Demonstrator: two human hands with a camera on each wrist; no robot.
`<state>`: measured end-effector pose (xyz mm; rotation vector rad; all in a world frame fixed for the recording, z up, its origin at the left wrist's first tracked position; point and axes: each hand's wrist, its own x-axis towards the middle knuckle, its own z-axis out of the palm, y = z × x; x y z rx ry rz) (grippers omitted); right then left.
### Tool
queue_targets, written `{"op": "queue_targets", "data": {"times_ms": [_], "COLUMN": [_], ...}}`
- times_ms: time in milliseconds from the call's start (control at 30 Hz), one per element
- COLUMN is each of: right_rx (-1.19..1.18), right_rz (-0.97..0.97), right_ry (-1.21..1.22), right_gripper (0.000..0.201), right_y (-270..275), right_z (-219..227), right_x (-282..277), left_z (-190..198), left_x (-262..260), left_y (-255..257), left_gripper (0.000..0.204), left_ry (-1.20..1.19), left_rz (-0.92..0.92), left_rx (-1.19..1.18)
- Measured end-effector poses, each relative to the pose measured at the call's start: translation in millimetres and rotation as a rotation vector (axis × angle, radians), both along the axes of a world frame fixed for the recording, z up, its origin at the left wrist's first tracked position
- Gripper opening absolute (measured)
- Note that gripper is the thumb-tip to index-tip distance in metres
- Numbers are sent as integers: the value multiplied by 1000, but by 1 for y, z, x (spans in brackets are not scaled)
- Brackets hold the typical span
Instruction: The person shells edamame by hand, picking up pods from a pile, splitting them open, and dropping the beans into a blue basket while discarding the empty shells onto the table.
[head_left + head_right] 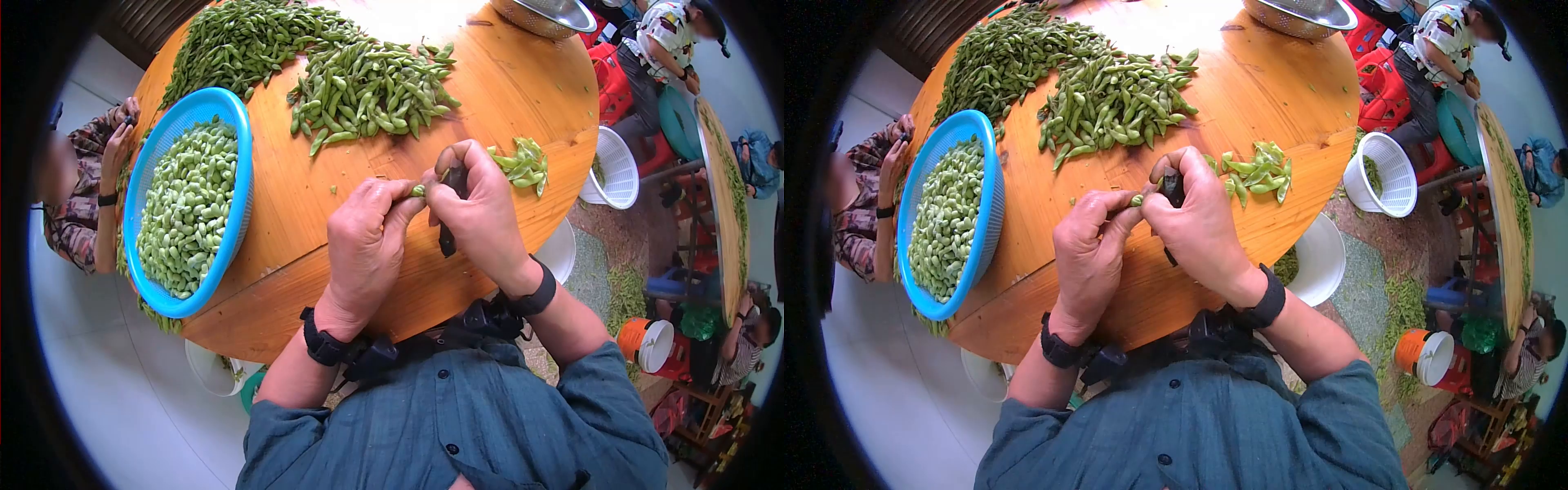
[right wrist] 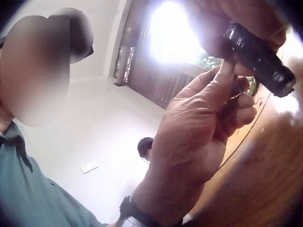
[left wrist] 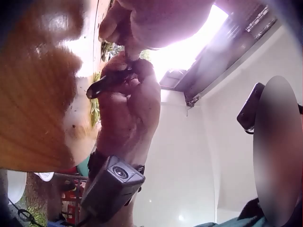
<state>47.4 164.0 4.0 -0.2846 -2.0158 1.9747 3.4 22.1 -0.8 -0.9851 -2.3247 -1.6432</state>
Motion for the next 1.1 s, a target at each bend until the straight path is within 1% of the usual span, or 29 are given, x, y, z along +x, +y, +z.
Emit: {"op": "queue_targets", "data": {"times_ms": [33,67,100,133,167,233,267,300,333,400,433,467,500,633,700,733,767,833,867,933,967,1033,1100], "right_rx": [0,83,167,167,123,78,-4,-86,-86,-252,-252,-314,-376,-356,-129,176,181,497,499,385,386,-64,-19], "right_rz": [0,-15,-29,-29,-28,-26,0,25,25,83,83,102,122,117,122,63,61,36,33,85,82,277,302], "right_ry": [0,4,9,10,6,1,-8,-16,-15,-27,-27,-48,-69,-71,-162,-151,-150,-46,-44,-54,-54,-153,-167], "right_gripper": [15,15,15,15,16,16,16,17,17,16,16,15,15,13,6,3,3,7,7,12,12,13,14], "right_y": [0,0,0,0,-1,-1,0,1,3,5,6,7,9,21,32,37,39,41,40,32,28,20,20], "right_z": [0,0,1,0,0,0,1,2,1,0,1,3,4,7,16,9,8,8,9,14,18,27,25], "right_x": [0,1,1,1,2,2,2,2,1,1,1,1,2,6,10,9,9,9,10,11,11,10,9], "left_z": [1,1,0,0,0,2,2,2,3,2,1,-1,-5,-7,-6,-6,-6,-4,-3,-2,-2,-4,-4], "left_x": [0,1,2,2,1,-1,-1,-2,-3,-4,-5,-7,-9,-17,-17,-17,-16,-15,-14,-12,-11,-11,-11], "left_y": [0,-1,-1,-2,-3,-5,-5,-6,-6,-6,-6,-7,-8,-14,-15,-14,-13,-12,-10,-9,-9,-9,-11], "left_gripper": [13,13,13,13,13,14,14,17,21,21,22,22,22,23,23,23,23,22,22,20,20,19,18], "left_ry": [43,42,-65,-172,-172,-710,-710,-773,-837,-867,-898,-898,-944,-1072,-1082,-1094,-1092,-1190,-1188,-1177,-1177,-1174,-1175], "left_rz": [3,3,-14,-30,-29,-98,-97,-116,-137,-155,-173,-173,-169,-142,-176,-211,-215,-322,-326,-415,-418,-464,-446], "left_rx": [-41,-42,-33,-24,-24,173,173,216,260,288,317,317,368,514,547,580,583,588,587,622,621,606,584]}}
